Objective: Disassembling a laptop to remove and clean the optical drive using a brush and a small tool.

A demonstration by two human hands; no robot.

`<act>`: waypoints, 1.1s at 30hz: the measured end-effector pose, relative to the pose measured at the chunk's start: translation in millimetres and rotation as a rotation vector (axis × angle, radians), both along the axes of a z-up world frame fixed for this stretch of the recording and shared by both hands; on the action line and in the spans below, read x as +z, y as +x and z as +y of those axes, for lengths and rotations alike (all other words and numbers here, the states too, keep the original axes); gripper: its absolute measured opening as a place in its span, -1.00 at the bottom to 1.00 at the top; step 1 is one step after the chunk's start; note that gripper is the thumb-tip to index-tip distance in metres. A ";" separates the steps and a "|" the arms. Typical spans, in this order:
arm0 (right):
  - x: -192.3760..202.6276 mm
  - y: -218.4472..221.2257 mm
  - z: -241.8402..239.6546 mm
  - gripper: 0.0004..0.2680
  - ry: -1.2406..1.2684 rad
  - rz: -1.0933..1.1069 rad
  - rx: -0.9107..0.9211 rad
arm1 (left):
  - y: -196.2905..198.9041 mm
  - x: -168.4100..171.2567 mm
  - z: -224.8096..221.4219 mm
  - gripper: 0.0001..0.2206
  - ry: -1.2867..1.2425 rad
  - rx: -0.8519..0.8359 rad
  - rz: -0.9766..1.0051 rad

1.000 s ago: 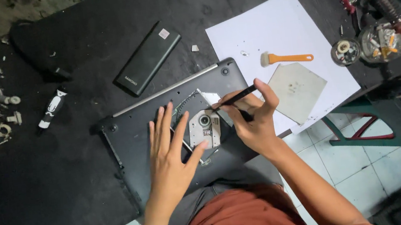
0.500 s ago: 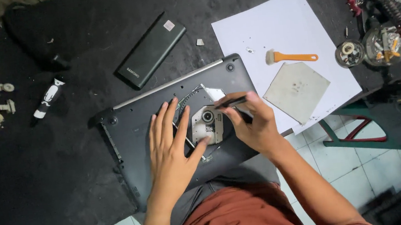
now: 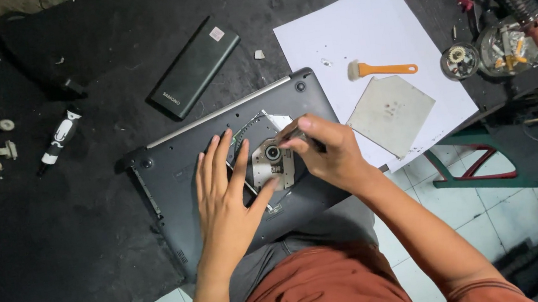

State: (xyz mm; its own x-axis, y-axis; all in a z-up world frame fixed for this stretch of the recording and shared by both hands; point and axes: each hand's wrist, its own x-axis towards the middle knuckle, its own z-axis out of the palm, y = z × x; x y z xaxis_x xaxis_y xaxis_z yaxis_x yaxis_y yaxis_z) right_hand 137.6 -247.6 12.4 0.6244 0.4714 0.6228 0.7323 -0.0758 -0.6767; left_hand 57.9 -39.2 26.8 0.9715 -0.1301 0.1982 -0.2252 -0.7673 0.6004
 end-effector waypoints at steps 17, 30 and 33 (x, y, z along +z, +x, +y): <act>10.6 -3.4 7.1 -0.53 -0.004 -0.032 -0.202 | -1.5 4.4 -5.8 -0.39 -0.094 0.031 -0.023; 1.3 -8.7 -0.7 -0.59 -0.049 0.138 -0.218 | -1.5 3.4 -5.6 -0.39 -0.090 0.038 -0.009; 18.3 -1.3 5.1 -0.49 -0.042 0.056 -0.176 | -2.1 3.7 -5.4 -0.39 -0.096 0.033 -0.014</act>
State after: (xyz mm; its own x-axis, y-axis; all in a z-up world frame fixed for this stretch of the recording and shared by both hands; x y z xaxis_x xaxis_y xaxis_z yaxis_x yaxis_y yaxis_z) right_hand 136.4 -242.5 30.7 0.7329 0.3764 0.5667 0.6662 -0.2286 -0.7098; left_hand 55.8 -44.5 30.5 0.9720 -0.0777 0.2219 -0.2096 -0.7139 0.6681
